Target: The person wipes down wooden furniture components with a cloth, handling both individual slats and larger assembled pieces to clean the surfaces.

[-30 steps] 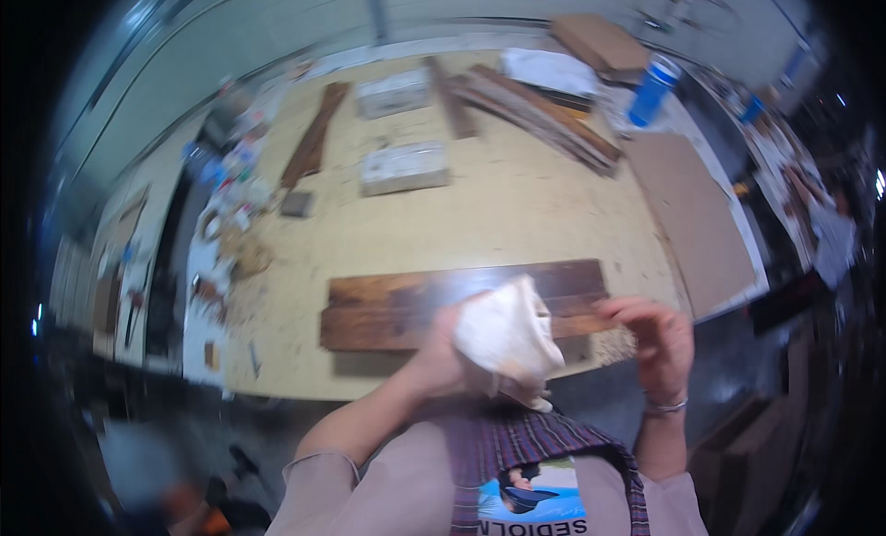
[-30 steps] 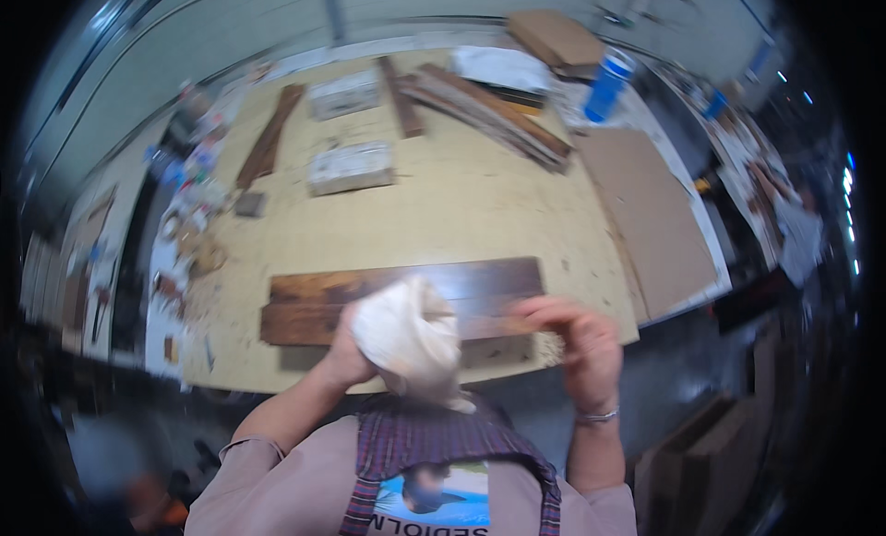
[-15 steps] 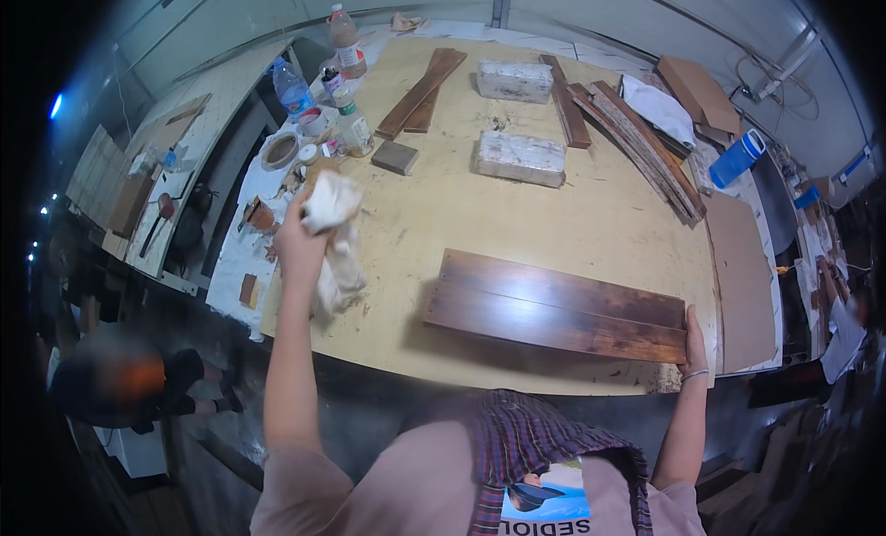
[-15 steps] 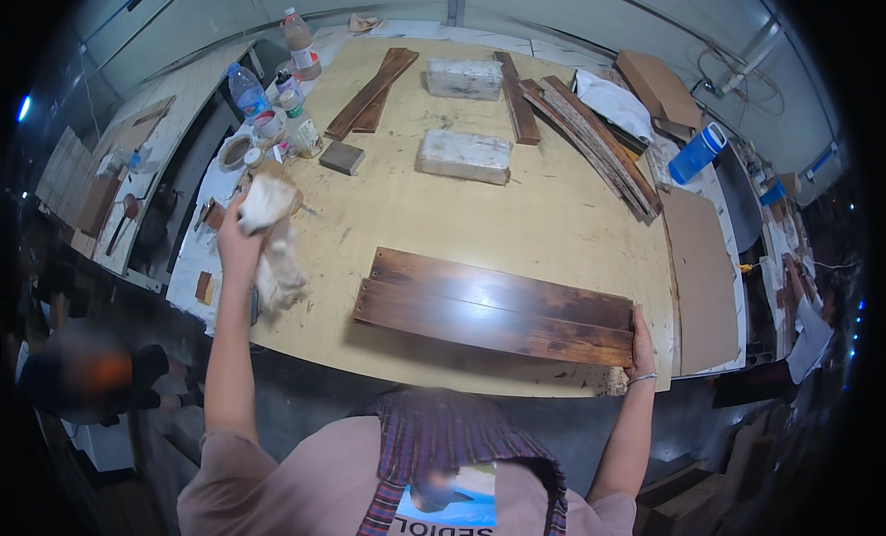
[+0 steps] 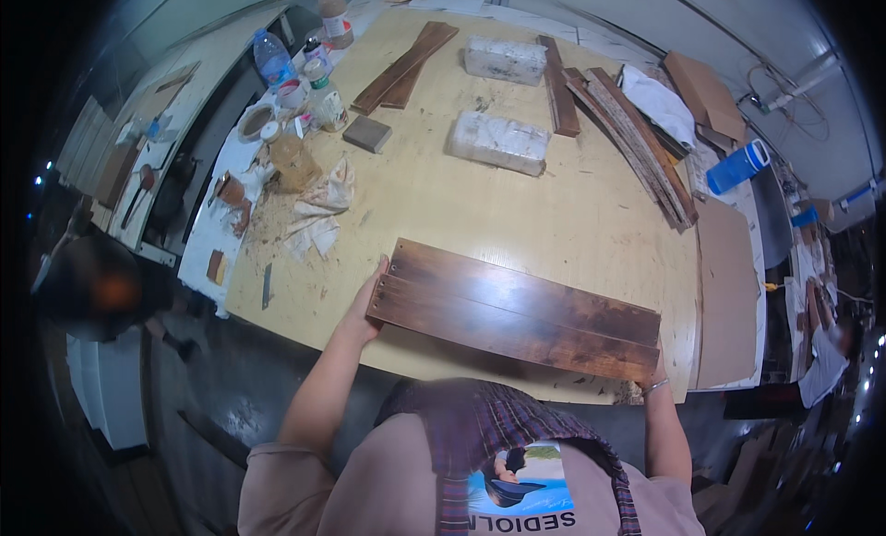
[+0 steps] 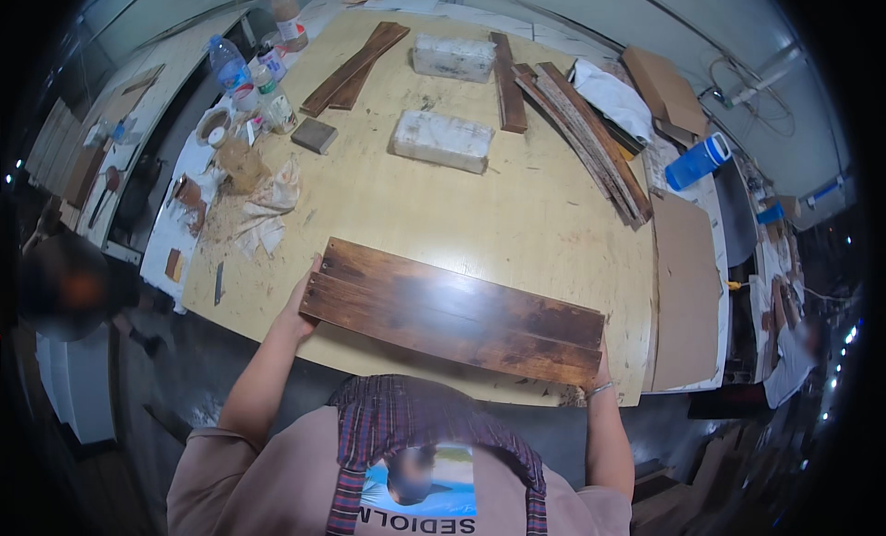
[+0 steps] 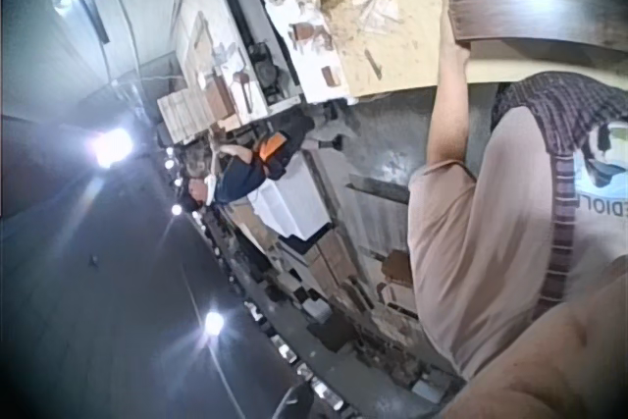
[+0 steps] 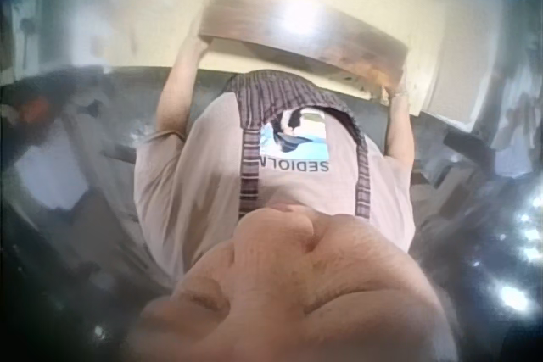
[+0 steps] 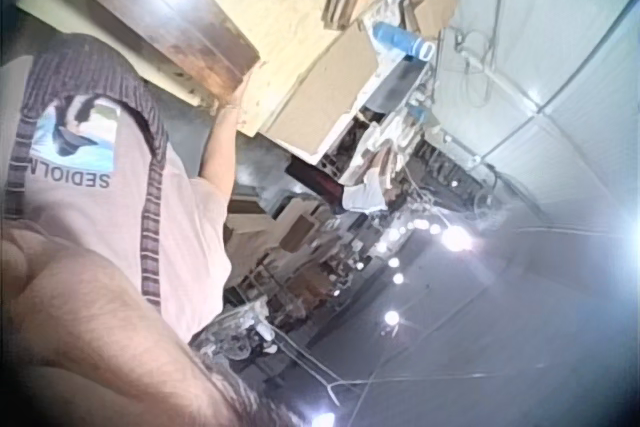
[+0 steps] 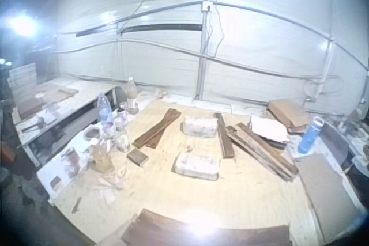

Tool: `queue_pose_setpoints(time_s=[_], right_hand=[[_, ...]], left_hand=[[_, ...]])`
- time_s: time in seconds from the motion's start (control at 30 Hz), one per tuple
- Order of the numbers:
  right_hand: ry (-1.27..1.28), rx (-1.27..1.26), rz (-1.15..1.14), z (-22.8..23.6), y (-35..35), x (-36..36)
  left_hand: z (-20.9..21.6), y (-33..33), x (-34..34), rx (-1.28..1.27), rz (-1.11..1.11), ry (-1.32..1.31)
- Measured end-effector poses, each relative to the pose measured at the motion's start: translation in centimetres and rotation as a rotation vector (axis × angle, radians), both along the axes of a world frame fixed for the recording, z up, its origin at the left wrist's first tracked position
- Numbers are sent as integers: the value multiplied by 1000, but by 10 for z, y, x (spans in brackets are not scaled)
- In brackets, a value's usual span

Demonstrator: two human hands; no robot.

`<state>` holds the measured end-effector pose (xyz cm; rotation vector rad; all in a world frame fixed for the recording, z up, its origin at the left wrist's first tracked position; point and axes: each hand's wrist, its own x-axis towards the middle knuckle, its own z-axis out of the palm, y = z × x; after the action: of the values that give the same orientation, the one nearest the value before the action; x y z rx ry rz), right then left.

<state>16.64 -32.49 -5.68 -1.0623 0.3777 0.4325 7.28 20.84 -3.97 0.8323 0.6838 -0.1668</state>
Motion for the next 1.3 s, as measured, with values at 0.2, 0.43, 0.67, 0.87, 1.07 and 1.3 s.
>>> queue_pose_setpoints(time_s=[0.2,0.43,0.67,0.87,1.07,1.3], right_hand=[[19,98,109,-13,-3,11],[174,-35,345,-5,33,37],[214,-24,635,-7,90,74],[283,-103,643,6,109,79],[293,-134,689,-22,105,92],[370,-194,645,-12,104,91]], left_hand=[[-5,-8,-23,-15,158,36],[-9,-30,-166,-4,472,-18],[-24,-64,-246,-43,798,0],[-9,-64,-250,-90,671,165],[5,-48,-238,-107,547,212],[-10,-40,-242,-199,575,393]])
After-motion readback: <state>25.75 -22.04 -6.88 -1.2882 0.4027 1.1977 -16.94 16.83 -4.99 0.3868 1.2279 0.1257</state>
